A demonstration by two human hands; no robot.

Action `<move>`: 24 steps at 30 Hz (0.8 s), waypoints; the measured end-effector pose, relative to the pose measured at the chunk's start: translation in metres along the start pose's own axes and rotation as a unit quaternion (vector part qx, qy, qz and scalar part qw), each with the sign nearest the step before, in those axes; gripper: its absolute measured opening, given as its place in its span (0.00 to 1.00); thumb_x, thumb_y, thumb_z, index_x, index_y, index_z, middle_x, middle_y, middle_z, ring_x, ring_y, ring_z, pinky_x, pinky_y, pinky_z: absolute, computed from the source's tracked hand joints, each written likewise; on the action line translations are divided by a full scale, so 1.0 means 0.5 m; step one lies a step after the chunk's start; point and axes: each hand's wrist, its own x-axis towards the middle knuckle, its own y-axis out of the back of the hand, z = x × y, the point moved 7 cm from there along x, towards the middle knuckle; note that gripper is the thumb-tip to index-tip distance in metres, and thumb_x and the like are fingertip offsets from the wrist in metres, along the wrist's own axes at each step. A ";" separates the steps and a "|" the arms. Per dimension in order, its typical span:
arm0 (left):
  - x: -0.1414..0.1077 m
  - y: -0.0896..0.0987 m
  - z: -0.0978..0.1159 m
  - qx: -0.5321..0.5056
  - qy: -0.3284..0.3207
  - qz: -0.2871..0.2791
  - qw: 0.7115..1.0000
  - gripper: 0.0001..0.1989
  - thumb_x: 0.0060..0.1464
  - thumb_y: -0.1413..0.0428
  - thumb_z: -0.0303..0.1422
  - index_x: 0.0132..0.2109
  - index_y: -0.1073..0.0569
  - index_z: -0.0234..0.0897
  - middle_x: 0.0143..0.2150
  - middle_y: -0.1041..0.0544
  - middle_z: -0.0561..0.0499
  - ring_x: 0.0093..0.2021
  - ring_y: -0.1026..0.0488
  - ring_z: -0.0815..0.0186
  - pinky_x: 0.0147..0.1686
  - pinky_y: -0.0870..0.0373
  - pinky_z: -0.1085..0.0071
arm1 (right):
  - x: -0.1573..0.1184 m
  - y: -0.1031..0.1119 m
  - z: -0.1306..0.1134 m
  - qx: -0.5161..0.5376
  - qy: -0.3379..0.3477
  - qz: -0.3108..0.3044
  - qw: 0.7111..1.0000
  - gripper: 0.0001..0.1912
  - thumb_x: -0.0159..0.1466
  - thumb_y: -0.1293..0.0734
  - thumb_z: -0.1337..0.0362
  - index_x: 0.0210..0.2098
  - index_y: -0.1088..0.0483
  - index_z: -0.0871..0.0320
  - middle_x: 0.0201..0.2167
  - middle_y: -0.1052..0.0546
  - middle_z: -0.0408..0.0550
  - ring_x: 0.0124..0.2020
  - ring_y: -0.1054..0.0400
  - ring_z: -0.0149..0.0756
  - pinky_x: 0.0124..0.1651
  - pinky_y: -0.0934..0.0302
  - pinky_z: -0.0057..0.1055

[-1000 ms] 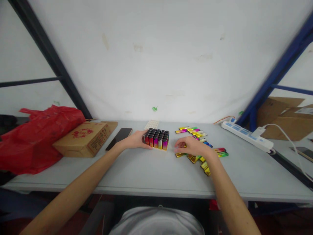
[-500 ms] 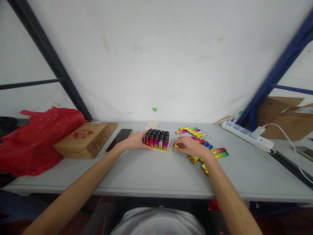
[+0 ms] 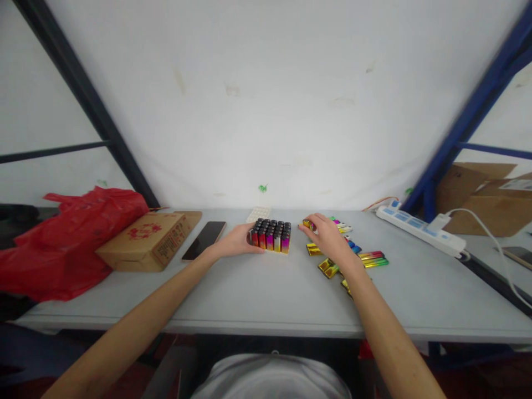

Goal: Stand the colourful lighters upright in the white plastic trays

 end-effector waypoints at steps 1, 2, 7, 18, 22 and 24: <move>0.006 -0.004 0.002 0.005 0.001 0.014 1.000 0.40 0.45 0.28 0.46 0.61 0.28 0.35 0.60 0.21 0.41 0.58 0.23 0.46 0.59 0.28 0.55 | -0.001 -0.001 0.011 -0.008 -0.008 0.010 1.000 0.20 0.74 0.41 0.47 0.42 0.27 0.56 0.39 0.22 0.56 0.41 0.29 0.49 0.47 0.37 0.42; 0.013 -0.007 0.002 0.011 0.004 0.032 0.999 0.42 0.44 0.28 0.46 0.63 0.30 0.35 0.61 0.22 0.39 0.58 0.24 0.45 0.60 0.28 0.54 | 0.000 -0.006 0.024 -0.013 -0.015 0.013 1.000 0.20 0.75 0.42 0.48 0.43 0.28 0.56 0.40 0.22 0.57 0.43 0.29 0.50 0.49 0.36 0.43; 0.053 -0.026 -0.008 0.019 0.012 0.074 0.997 0.51 0.44 0.28 0.43 0.70 0.40 0.36 0.64 0.25 0.37 0.61 0.25 0.44 0.61 0.29 0.53 | 0.017 -0.064 0.078 -0.012 -0.012 -0.048 0.999 0.20 0.77 0.47 0.53 0.50 0.29 0.58 0.49 0.21 0.62 0.53 0.28 0.52 0.58 0.37 0.47; 0.134 -0.033 -0.027 0.114 0.069 0.080 0.988 0.45 0.45 0.29 0.39 0.67 0.36 0.31 0.57 0.20 0.37 0.57 0.22 0.43 0.55 0.24 0.57 | 0.036 -0.115 0.136 -0.114 -0.112 -0.191 0.968 0.19 0.79 0.47 0.58 0.51 0.30 0.62 0.47 0.19 0.61 0.49 0.24 0.46 0.51 0.40 0.35; 0.168 -0.027 -0.035 0.135 0.097 0.070 0.984 0.35 0.45 0.29 0.37 0.59 0.28 0.35 0.52 0.17 0.42 0.52 0.19 0.46 0.51 0.23 0.61 | 0.030 -0.103 0.140 -0.131 -0.126 -0.182 0.966 0.19 0.79 0.47 0.57 0.49 0.31 0.62 0.46 0.19 0.62 0.48 0.24 0.47 0.46 0.42 0.33; 0.184 -0.026 -0.038 0.139 0.108 0.072 0.982 0.33 0.45 0.29 0.38 0.58 0.27 0.36 0.52 0.17 0.43 0.52 0.19 0.47 0.50 0.23 0.62 | 0.027 -0.100 0.140 -0.132 -0.128 -0.179 0.967 0.19 0.79 0.48 0.56 0.49 0.31 0.62 0.45 0.19 0.61 0.46 0.24 0.47 0.45 0.43 0.33</move>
